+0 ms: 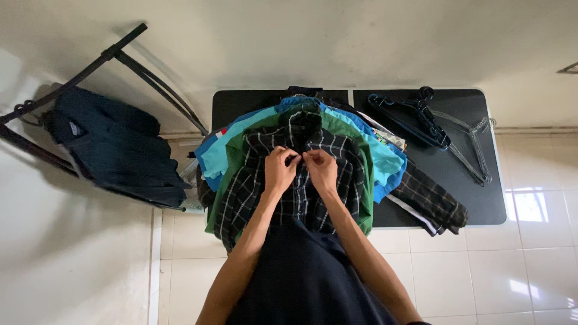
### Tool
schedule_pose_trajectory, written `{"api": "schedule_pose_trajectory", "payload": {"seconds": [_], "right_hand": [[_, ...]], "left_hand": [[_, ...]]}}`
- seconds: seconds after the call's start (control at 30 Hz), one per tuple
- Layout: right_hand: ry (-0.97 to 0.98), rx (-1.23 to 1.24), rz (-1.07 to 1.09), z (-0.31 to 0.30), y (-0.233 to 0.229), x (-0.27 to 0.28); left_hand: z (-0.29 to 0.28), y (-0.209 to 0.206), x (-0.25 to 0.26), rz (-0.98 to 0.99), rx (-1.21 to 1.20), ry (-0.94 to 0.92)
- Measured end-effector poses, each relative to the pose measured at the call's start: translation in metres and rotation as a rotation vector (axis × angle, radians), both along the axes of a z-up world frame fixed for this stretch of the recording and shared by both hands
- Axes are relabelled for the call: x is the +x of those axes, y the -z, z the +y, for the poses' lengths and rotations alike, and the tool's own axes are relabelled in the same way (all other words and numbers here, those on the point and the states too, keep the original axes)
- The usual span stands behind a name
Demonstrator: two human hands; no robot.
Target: The person folds several shirts on a table, including a blue button-up, a light blue t-shirt, a green button-up, and a black plaid shirt. They smooth each garment, button the collared shirts, and stack them neatly.
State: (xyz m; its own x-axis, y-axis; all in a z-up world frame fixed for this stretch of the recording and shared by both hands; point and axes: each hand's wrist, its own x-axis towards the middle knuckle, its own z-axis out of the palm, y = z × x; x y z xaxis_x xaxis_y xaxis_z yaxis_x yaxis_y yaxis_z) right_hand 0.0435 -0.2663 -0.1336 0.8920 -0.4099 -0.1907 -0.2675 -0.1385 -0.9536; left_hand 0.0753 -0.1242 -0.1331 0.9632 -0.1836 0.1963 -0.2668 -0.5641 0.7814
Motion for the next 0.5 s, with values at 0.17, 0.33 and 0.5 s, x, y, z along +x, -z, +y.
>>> {"api": "schedule_pose_trajectory", "payload": {"seconds": [0.17,0.33,0.5], "right_hand": [[-0.003,0.322,-0.062,-0.007,0.011,-0.003],[-0.014,0.394,-0.095,-0.025,0.021,-0.005],[0.009,0.481,-0.097,-0.027,0.027,-0.007]], "left_hand": [[0.004,0.01,0.004,-0.015,-0.105,-0.173],[0.02,0.011,0.012,0.137,-0.264,-0.245],[0.015,-0.007,0.005,0.085,-0.164,-0.192]]}}
